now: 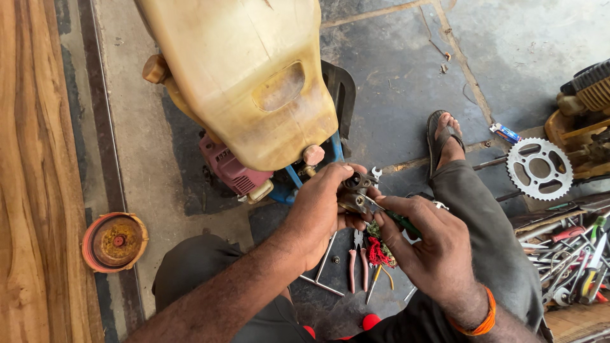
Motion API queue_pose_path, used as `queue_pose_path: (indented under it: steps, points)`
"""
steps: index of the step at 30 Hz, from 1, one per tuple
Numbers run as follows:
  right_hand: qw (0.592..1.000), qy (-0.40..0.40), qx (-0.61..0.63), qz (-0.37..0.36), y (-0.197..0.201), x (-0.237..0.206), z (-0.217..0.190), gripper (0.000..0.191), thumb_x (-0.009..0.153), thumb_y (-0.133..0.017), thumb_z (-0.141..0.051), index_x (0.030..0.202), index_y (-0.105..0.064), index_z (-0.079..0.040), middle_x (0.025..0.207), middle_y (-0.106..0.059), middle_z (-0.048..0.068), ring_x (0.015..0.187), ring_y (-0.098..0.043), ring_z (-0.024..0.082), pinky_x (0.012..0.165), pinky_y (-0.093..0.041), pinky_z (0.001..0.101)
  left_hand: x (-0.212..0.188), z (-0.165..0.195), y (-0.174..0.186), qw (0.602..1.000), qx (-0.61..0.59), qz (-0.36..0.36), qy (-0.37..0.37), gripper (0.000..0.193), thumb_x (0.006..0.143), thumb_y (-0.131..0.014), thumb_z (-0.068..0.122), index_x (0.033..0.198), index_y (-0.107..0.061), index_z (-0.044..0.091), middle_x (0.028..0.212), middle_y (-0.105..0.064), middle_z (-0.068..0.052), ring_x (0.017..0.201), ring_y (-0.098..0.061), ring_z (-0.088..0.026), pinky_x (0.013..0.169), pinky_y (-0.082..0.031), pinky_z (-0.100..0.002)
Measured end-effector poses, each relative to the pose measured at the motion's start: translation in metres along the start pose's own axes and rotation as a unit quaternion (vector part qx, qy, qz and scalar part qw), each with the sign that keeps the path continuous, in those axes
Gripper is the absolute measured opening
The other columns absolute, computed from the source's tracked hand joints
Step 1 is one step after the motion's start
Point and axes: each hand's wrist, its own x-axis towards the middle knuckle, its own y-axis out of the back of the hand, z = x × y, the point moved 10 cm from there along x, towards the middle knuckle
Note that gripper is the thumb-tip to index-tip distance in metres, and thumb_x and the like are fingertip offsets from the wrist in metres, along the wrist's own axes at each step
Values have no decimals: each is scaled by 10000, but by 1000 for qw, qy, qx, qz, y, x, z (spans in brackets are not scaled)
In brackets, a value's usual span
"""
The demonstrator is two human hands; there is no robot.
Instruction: The person sits on the workshop floor and wipes a small engine cylinder head with a red and green cloth, turning it over to clean different sides. They then hold the part and use a screwdriver to scrape or work inside its openings, picking the tool from the floor.
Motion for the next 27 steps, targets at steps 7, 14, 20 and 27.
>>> queue_pose_path:
  steps: [7, 14, 20, 27]
  points:
    - [999, -31, -12, 14, 3, -1, 7, 228, 846, -796, -51, 1065, -735, -53, 801, -712, 51, 623, -652, 126, 567, -504, 276, 1, -1, 0, 999, -32, -16, 4, 312, 1003, -481, 304, 1145, -638, 76, 889, -717, -86, 712, -662, -160, 618, -550, -330]
    - [1000, 9, 1, 6, 0, -1, -1, 253, 851, -790, -60, 1093, -717, -48, 852, -709, 50, 684, -660, 113, 595, -507, 265, -1, 2, -3, 999, -22, -26, -3, 313, 991, -466, 291, 1131, -636, 68, 898, -716, -88, 713, -660, -156, 636, -549, -333]
    - [1000, -21, -11, 13, 3, 0, 5, 252, 840, -800, -45, 1082, -730, -53, 829, -706, 47, 660, -669, 114, 566, -510, 269, -2, 4, -4, 999, -27, -27, 0, 319, 990, -464, 285, 1138, -627, 54, 898, -708, -102, 695, -661, -177, 630, -551, -343]
    - [1000, -3, 2, 3, 2, 1, 3, 281, 826, -798, -34, 1097, -722, -50, 852, -712, 55, 673, -671, 119, 577, -515, 269, -1, 1, -4, 999, -22, -24, 8, 331, 981, -465, 294, 1134, -631, 53, 891, -708, -99, 673, -666, -176, 604, -547, -330]
